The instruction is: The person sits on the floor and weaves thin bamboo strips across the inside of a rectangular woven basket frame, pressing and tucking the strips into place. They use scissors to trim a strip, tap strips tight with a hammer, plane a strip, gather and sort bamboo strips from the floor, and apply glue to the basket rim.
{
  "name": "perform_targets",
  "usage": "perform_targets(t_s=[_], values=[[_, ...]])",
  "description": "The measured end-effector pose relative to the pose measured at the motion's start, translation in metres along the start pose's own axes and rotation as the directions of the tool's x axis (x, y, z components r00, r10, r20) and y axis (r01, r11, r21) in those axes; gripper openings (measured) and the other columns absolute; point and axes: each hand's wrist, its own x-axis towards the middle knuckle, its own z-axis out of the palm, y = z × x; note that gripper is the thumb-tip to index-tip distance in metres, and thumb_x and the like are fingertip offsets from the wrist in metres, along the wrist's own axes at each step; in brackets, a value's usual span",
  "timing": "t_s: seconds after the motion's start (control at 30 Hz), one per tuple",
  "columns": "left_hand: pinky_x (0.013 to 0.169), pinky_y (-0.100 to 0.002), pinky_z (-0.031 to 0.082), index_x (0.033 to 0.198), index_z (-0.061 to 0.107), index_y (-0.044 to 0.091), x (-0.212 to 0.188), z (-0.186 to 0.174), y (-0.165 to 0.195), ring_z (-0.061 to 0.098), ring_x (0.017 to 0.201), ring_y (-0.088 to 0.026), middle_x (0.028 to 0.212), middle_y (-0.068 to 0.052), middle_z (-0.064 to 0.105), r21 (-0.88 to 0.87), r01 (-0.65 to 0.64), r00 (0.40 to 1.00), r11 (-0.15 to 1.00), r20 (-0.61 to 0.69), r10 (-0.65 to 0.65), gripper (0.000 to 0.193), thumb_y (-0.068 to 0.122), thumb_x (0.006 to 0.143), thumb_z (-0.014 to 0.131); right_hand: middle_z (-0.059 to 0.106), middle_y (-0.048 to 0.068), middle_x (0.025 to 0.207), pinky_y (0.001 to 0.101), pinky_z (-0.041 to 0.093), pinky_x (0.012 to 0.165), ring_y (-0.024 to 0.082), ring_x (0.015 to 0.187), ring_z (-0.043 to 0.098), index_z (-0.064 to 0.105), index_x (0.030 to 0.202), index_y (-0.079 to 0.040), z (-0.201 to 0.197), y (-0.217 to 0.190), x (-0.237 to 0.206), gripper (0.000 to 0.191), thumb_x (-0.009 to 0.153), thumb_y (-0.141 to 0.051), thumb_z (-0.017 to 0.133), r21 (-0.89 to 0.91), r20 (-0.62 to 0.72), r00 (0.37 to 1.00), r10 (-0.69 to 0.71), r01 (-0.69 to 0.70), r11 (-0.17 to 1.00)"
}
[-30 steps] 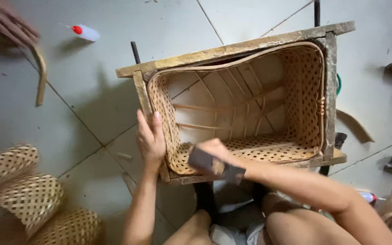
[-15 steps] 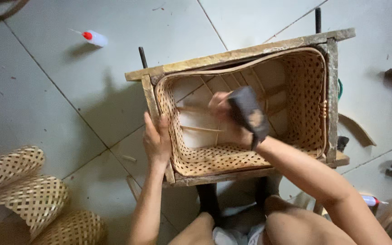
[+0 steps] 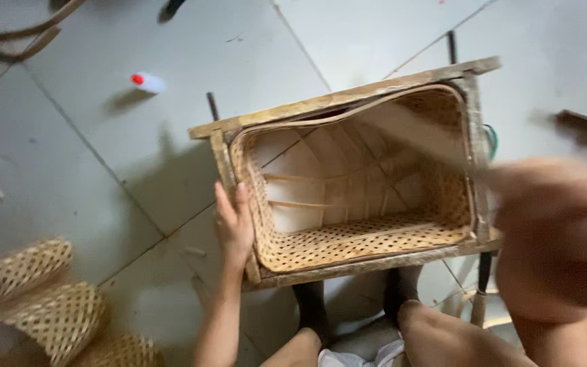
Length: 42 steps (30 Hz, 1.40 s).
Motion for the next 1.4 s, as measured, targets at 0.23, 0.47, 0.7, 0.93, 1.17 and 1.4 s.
perform_targets(t_s=[0.23,0.47,0.7,0.93,1.17,1.4], values=[[0.105,-0.043,0.045,0.156,0.029,0.000,0.019,-0.001,-0.048,0.055,0.129,-0.025,0.145,-0.019,0.053,-0.391,-0.175,0.984,0.904,-0.041,0.173,0.068,0.050,0.111,0.040,0.065,0.008,0.090,0.0360,0.050,0.070,0.019,0.077,0.061,0.058,0.111,-0.005,-0.094,0.132,0.037,0.022,0.108,-0.026,0.065,-0.616,-0.376,0.923,0.080,-0.313,0.723],[0.108,-0.042,0.052,0.146,0.055,0.000,0.071,-0.029,-0.107,0.065,0.123,-0.028,0.140,-0.018,0.066,-0.261,-0.079,0.984,0.962,0.135,0.118,0.046,0.012,0.101,0.050,0.072,0.015,0.103,0.0480,0.053,0.083,0.032,0.095,0.070,0.063,0.117,-0.003,-0.088,0.224,-0.015,0.035,0.099,-0.028,0.081,-0.704,-0.462,0.807,0.367,-0.586,0.402],[0.106,-0.040,0.051,0.150,0.043,0.003,0.087,-0.046,-0.098,0.059,0.126,-0.025,0.141,-0.016,0.060,-0.168,0.033,0.944,0.985,0.328,0.024,0.062,0.000,0.091,0.063,0.070,0.010,0.108,0.0453,0.053,0.093,0.027,0.101,0.068,0.065,0.117,-0.009,-0.082,0.221,-0.044,0.027,0.098,-0.024,0.076,-0.909,-0.273,0.961,0.050,-0.275,0.312],[0.104,-0.043,0.052,0.147,0.047,-0.005,0.087,-0.043,-0.082,0.062,0.124,-0.029,0.140,-0.019,0.064,-0.120,-0.174,0.899,0.977,0.386,0.208,0.058,0.013,0.095,0.065,0.072,0.020,0.106,0.0490,0.055,0.082,0.029,0.094,0.068,0.062,0.128,-0.007,-0.020,0.169,-0.047,0.045,0.103,-0.042,0.048,-0.496,0.137,0.577,0.805,-0.663,0.560],[0.105,-0.044,0.054,0.144,0.046,-0.003,0.068,-0.058,-0.097,0.063,0.122,-0.028,0.138,-0.017,0.063,-0.308,-0.128,0.927,0.943,0.302,0.224,0.057,0.020,0.096,0.064,0.077,0.017,0.110,0.0451,0.059,0.089,0.027,0.101,0.074,0.067,0.117,-0.009,-0.036,0.161,-0.029,0.036,0.096,-0.038,0.061,-0.497,0.226,0.474,0.851,-0.696,0.519],[0.106,-0.045,0.053,0.137,0.050,-0.002,0.060,-0.116,-0.115,0.064,0.119,-0.028,0.133,-0.017,0.064,-0.417,-0.147,0.974,0.897,0.096,0.204,0.045,0.019,0.098,0.062,0.074,0.015,0.112,0.0420,0.061,0.090,0.026,0.103,0.072,0.065,0.118,-0.005,-0.054,0.118,0.011,0.044,0.082,-0.029,0.074,-0.580,0.307,0.830,0.466,-0.225,0.783]])
